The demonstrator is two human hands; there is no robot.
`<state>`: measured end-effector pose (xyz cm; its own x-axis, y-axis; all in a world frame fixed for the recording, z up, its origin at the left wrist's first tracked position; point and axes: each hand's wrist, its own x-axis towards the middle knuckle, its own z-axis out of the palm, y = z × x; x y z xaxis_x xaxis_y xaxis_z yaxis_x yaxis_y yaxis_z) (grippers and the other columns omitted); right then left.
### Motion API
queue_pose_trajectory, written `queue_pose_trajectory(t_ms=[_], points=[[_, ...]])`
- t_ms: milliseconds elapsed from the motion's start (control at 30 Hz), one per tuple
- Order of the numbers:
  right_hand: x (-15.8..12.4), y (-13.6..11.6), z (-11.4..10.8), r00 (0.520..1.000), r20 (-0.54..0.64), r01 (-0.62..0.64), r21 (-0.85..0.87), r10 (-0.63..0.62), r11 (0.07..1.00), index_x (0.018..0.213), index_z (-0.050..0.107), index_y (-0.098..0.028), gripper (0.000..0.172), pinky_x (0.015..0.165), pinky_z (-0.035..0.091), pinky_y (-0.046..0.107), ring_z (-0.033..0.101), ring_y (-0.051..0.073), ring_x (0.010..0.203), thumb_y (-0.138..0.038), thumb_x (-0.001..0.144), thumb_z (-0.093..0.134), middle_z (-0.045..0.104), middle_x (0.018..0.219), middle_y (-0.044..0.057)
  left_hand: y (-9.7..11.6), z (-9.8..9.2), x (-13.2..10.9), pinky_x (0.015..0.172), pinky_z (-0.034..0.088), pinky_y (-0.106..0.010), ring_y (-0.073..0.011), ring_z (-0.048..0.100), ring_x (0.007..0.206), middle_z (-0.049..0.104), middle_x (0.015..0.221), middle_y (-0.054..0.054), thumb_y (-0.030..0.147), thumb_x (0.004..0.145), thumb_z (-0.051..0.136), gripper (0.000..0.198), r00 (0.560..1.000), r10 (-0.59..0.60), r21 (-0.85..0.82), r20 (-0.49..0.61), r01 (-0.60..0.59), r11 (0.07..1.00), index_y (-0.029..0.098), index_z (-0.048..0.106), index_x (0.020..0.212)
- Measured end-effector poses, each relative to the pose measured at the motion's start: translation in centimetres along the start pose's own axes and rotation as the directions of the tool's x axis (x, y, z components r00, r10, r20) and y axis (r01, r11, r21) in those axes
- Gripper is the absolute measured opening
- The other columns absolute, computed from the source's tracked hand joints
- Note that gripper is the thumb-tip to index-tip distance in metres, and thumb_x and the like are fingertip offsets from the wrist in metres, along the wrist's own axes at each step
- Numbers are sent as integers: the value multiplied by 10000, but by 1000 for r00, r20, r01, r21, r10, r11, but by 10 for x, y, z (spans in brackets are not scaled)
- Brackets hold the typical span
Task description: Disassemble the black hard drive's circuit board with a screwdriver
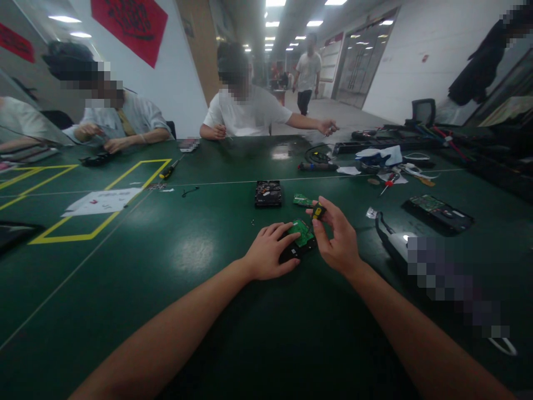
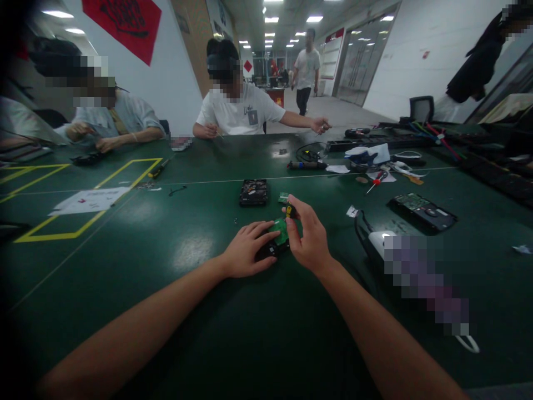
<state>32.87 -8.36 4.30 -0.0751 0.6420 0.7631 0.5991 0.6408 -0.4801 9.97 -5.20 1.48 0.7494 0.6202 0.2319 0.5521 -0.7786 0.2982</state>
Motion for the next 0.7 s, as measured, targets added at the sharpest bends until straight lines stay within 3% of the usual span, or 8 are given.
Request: queue_pose_trajectory(t_ms=[133,367,567,700], points=[[0,1,1,996,-87,16,-70,-22,997,1473,501,-340,574,907,648,503,677,278,1103,-223,943,688,619,1314,98,0,1,0,1168,342,-641,-416,350,1485,370,1655,-107,613,898,637,766,1000,3,-13,-2,-3,1000,309,436,1571],[-2,2,3,999,-4,-49,111,50,993,1562,334,-319,614,1015,606,513,706,248,1142,-151,1005,533,575,1435,123,0,1,0,1175,345,-624,-402,354,1486,373,1654,-100,618,903,628,753,1000,5,1,-10,-5,1000,310,445,1566],[2,1,0,991,-129,31,-105,-45,994,1421,525,-334,545,831,655,466,652,267,1062,-230,924,721,614,1228,91,-2,3,-1,1173,340,-627,-402,357,1482,375,1651,-109,616,900,635,769,1000,5,5,-6,-5,1000,306,433,1573],[0,3,1,999,-54,-8,-28,6,1000,1516,444,-348,571,958,631,493,693,250,1082,-185,992,601,600,1364,95,-2,2,0,1167,347,-629,-404,360,1479,377,1651,-108,623,899,632,770,1000,2,7,-1,-2,1000,308,434,1573]])
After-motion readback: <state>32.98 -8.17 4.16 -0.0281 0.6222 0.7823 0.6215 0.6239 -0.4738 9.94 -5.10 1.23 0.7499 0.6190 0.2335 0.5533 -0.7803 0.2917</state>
